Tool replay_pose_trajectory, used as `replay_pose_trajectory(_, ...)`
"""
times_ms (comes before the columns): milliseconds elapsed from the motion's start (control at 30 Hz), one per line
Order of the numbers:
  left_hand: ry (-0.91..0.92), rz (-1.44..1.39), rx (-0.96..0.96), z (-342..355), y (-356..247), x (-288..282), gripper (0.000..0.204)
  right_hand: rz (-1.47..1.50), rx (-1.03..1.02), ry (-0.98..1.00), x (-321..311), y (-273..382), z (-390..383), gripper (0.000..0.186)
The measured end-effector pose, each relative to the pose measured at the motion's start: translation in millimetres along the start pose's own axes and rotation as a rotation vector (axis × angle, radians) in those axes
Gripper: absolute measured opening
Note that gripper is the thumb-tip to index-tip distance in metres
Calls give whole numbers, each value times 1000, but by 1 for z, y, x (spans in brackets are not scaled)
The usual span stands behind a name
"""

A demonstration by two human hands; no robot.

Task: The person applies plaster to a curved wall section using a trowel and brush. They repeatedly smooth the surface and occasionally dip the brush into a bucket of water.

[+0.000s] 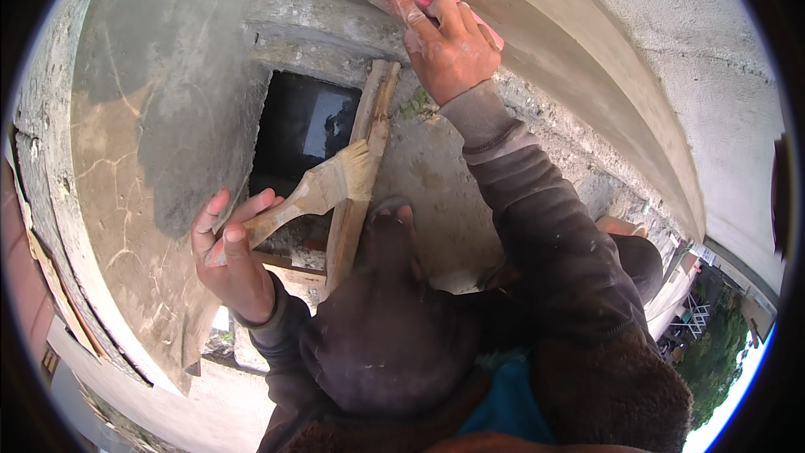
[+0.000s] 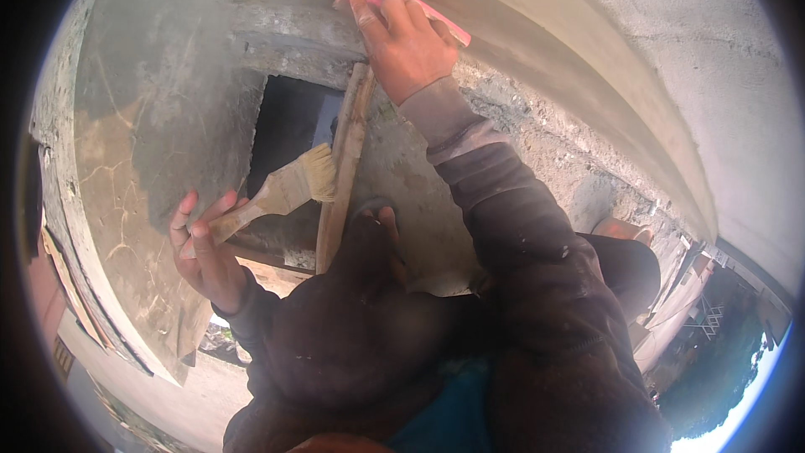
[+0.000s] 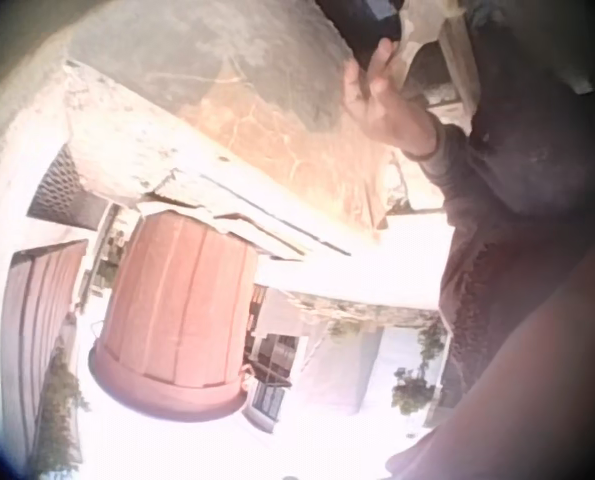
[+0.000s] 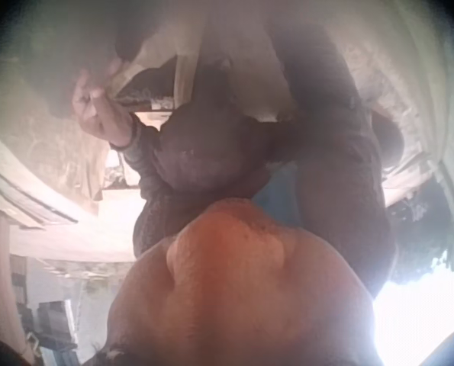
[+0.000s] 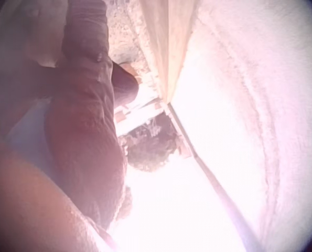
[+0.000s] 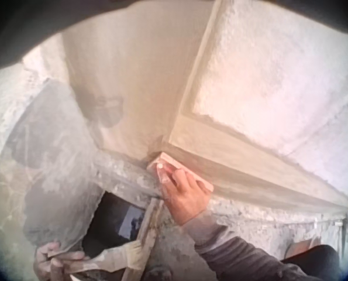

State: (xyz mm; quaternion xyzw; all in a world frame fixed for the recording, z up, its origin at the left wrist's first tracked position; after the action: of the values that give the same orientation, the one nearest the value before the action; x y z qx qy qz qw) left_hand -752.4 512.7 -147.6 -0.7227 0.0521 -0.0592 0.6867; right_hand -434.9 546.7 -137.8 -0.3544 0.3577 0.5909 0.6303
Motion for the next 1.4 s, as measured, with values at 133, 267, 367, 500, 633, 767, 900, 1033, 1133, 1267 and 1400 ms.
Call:
replay_pose_trajectory(133, -27, 26, -30, 0, 3, -1, 52, 60, 47, -125, -26, 1, 18, 48)
replay_pose_trajectory(267, 11, 4, 16, 3, 2, 1, 53, 19, -35, -111, 6, 19, 34, 43)
replay_pose_trajectory(367, -23, -19, 23, -2, 7, -15, 53, 70, 24, -71, -5, 26, 20, 52)
replay_pose_trajectory(500, -82, -16, 4, 0, 11, -24, 50, 142, 126, -173, -35, -9, 11, 44)
replay_pose_trajectory(633, -76, -82, 13, 6, 6, -13, 56, -64, -27, -61, 22, 13, 21, 52)
replay_pose_trajectory(767, -113, -81, 19, 3, 4, -22, 61, 45, 39, -2, 10, 19, 12, 48)
replay_pose_trajectory(900, -137, -59, -19, 4, 9, -25, 65, 20, 43, 12, -3, 10, 20, 53)
replay_pose_trajectory(1033, -111, -52, 4, 7, 0, -16, 70, 17, -23, 59, 35, 14, 3, 59)
replay_pose_trajectory(1133, -147, -30, 5, 1, 10, -30, 72, 73, -12, 30, -6, 4, -15, 59)
replay_pose_trajectory(1267, -168, -28, -29, 2, 11, -29, 72, -65, 8, -11, -38, -40, -31, 50)
replay_pose_trajectory(1400, -118, -39, -12, 6, 10, -18, 71, -171, -14, 193, 13, -54, -60, 62)
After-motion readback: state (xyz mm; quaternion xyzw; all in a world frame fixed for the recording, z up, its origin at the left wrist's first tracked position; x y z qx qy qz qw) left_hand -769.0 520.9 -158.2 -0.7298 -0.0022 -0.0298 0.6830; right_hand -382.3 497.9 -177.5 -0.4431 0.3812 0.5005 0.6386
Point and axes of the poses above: each hand's wrist, its own z-axis towards the middle knuckle, its own x-axis out of the palm, y = z × x, the point moved 10 cm from there along z, towards the middle knuckle, and after that the axes turned 8 degrees about y, right-handed, at the moved point
